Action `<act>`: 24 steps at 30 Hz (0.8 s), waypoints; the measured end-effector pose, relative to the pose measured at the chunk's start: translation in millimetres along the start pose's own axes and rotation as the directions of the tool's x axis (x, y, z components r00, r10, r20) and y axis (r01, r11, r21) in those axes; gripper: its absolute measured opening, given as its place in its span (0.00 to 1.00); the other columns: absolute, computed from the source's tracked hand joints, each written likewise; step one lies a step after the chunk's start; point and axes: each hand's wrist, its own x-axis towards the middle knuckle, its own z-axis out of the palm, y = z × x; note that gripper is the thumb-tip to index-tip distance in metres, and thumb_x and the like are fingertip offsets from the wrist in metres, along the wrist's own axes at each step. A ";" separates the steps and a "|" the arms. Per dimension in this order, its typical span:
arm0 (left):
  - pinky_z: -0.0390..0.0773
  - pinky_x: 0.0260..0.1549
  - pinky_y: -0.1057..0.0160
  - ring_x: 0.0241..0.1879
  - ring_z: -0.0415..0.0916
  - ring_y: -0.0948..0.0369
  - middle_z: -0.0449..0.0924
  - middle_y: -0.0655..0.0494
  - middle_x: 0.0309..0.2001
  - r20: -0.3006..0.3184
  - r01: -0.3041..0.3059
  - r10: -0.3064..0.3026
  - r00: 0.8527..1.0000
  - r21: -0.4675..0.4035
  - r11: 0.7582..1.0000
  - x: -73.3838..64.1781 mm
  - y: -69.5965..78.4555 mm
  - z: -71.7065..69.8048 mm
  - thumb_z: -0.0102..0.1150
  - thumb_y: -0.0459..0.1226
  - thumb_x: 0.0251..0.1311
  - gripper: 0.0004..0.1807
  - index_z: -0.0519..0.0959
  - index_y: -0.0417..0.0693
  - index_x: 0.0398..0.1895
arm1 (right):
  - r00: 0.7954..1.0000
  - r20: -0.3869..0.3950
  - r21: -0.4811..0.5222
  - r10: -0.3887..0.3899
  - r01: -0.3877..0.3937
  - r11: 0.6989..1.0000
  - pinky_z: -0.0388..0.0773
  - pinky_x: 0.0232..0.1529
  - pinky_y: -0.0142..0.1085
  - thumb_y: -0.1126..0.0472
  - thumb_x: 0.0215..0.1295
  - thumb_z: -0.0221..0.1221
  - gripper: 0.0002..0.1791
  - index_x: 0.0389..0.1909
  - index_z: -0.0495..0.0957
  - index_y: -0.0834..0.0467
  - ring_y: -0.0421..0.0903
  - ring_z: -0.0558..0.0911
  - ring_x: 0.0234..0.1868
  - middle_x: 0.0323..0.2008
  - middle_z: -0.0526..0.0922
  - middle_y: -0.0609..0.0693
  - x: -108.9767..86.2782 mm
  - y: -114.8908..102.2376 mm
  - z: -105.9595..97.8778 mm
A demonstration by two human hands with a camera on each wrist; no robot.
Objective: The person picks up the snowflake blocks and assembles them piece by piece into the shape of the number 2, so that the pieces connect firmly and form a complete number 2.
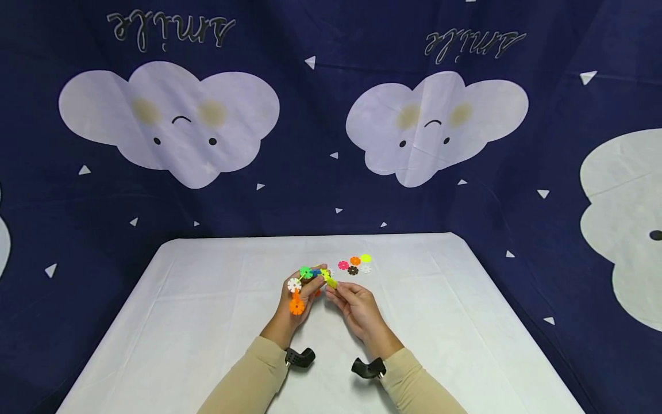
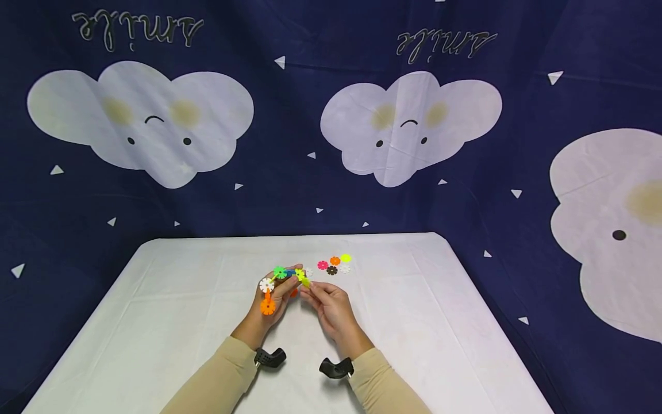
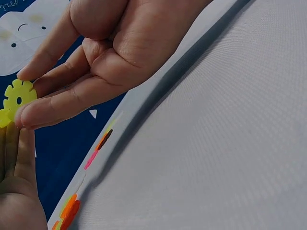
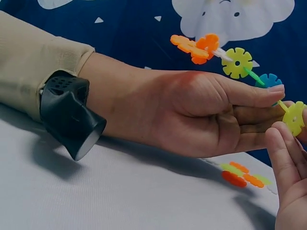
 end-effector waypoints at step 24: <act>0.79 0.60 0.59 0.60 0.79 0.51 0.82 0.38 0.61 0.048 -0.021 0.014 0.999 0.137 0.990 0.0 0.4 -4.0 0.68 0.26 0.67 0.20 0.79 0.25 0.60 | 0.991 0.044 -0.108 -0.130 0.134 0.985 0.85 0.51 0.45 0.77 0.77 0.55 0.12 0.53 0.78 0.82 0.52 0.90 0.42 0.42 0.88 0.65 -3.6 1.3 2.4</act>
